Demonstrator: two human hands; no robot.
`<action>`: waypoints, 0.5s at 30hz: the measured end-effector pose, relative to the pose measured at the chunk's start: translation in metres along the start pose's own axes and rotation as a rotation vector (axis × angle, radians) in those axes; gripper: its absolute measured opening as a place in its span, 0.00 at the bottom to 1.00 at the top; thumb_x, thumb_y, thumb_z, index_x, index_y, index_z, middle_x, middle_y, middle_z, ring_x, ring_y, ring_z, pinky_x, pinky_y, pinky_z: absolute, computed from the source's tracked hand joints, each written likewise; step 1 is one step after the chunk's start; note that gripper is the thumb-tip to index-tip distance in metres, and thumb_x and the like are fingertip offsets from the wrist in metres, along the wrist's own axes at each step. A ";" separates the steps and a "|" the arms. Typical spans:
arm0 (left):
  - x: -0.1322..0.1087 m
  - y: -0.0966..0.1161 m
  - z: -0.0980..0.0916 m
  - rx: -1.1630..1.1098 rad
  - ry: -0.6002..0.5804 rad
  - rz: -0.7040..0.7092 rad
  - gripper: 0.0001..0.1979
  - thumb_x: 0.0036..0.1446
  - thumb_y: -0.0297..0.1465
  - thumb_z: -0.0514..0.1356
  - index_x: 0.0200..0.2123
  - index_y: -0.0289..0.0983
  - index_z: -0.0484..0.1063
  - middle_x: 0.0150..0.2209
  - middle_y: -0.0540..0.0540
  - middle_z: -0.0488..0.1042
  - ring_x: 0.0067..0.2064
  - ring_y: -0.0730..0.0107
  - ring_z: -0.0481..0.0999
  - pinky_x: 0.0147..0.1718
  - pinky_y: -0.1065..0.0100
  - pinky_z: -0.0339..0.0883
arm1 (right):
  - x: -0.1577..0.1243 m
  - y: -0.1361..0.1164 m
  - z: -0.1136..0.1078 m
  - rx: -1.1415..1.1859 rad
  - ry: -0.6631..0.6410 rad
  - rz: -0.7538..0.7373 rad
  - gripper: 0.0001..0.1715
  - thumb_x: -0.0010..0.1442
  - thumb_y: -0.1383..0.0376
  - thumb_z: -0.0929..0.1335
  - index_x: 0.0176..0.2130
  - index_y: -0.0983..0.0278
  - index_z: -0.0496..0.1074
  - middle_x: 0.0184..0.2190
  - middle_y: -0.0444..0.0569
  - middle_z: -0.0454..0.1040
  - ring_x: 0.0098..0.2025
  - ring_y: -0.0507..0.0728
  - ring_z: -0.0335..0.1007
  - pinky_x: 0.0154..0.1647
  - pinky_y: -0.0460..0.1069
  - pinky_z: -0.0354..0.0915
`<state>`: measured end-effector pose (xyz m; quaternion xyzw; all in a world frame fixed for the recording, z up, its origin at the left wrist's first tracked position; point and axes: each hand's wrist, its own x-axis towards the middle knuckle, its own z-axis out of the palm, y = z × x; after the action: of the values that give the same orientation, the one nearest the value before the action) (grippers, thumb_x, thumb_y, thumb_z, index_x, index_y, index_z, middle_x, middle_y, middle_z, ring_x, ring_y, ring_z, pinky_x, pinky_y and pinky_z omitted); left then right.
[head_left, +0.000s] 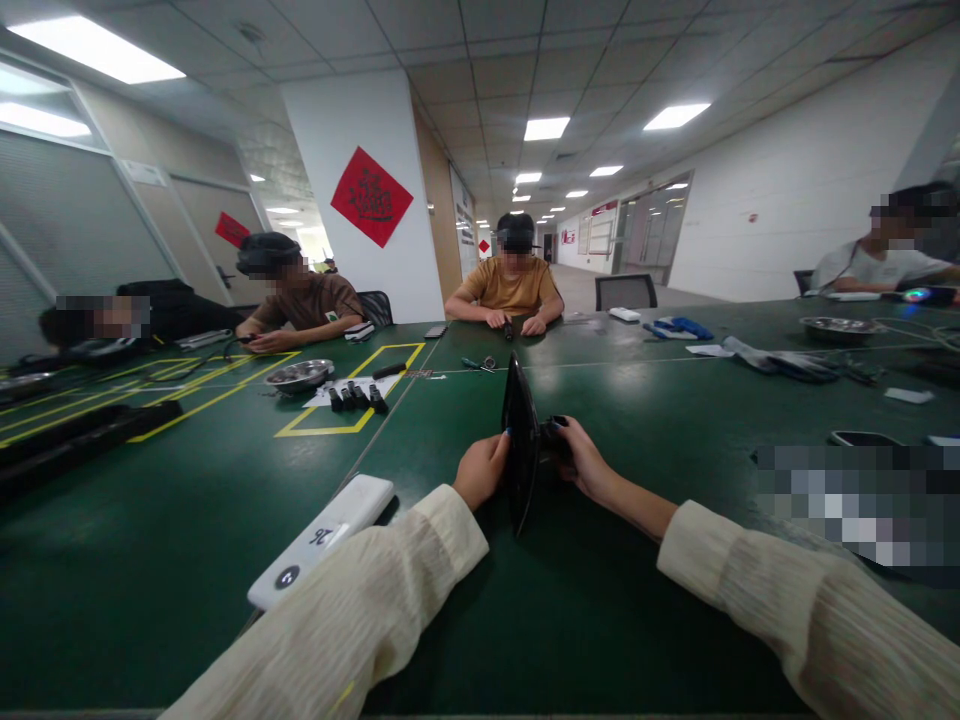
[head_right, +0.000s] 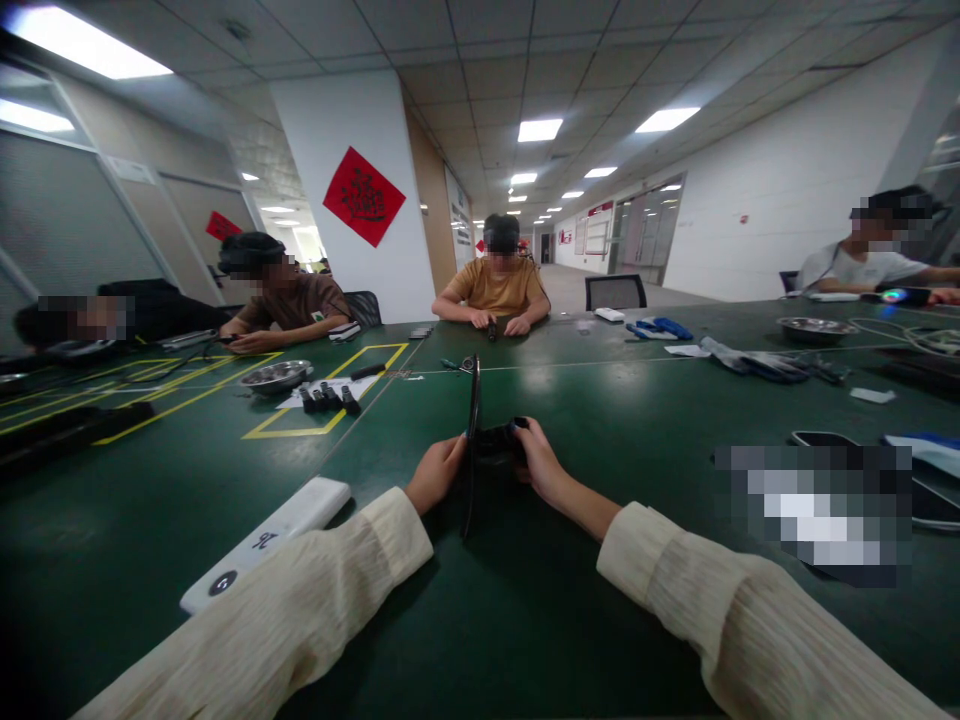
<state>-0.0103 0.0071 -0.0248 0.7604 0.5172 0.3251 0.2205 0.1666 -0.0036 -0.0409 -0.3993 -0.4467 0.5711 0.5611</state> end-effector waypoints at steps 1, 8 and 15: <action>0.000 0.000 0.000 0.005 0.002 0.000 0.28 0.60 0.44 0.40 0.26 0.32 0.72 0.26 0.44 0.72 0.30 0.65 0.70 0.30 0.69 0.60 | 0.000 0.000 0.000 -0.004 0.001 0.002 0.13 0.54 0.55 0.62 0.39 0.58 0.60 0.23 0.39 0.63 0.16 0.47 0.56 0.11 0.40 0.42; 0.000 0.001 0.000 -0.027 -0.002 0.027 0.25 0.60 0.41 0.40 0.31 0.32 0.72 0.30 0.42 0.74 0.34 0.64 0.71 0.33 0.69 0.61 | 0.001 0.001 0.000 -0.024 0.007 -0.002 0.14 0.54 0.55 0.62 0.40 0.59 0.60 0.24 0.39 0.63 0.16 0.47 0.56 0.11 0.40 0.42; 0.002 -0.001 -0.002 -0.063 -0.021 -0.014 0.24 0.59 0.43 0.42 0.28 0.33 0.70 0.27 0.44 0.72 0.31 0.65 0.70 0.31 0.69 0.61 | 0.000 0.000 -0.001 -0.014 -0.013 -0.001 0.14 0.54 0.55 0.62 0.39 0.59 0.59 0.23 0.39 0.63 0.16 0.46 0.55 0.12 0.40 0.42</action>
<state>-0.0116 0.0092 -0.0239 0.7531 0.5094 0.3315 0.2520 0.1670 -0.0036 -0.0412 -0.3992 -0.4545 0.5702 0.5558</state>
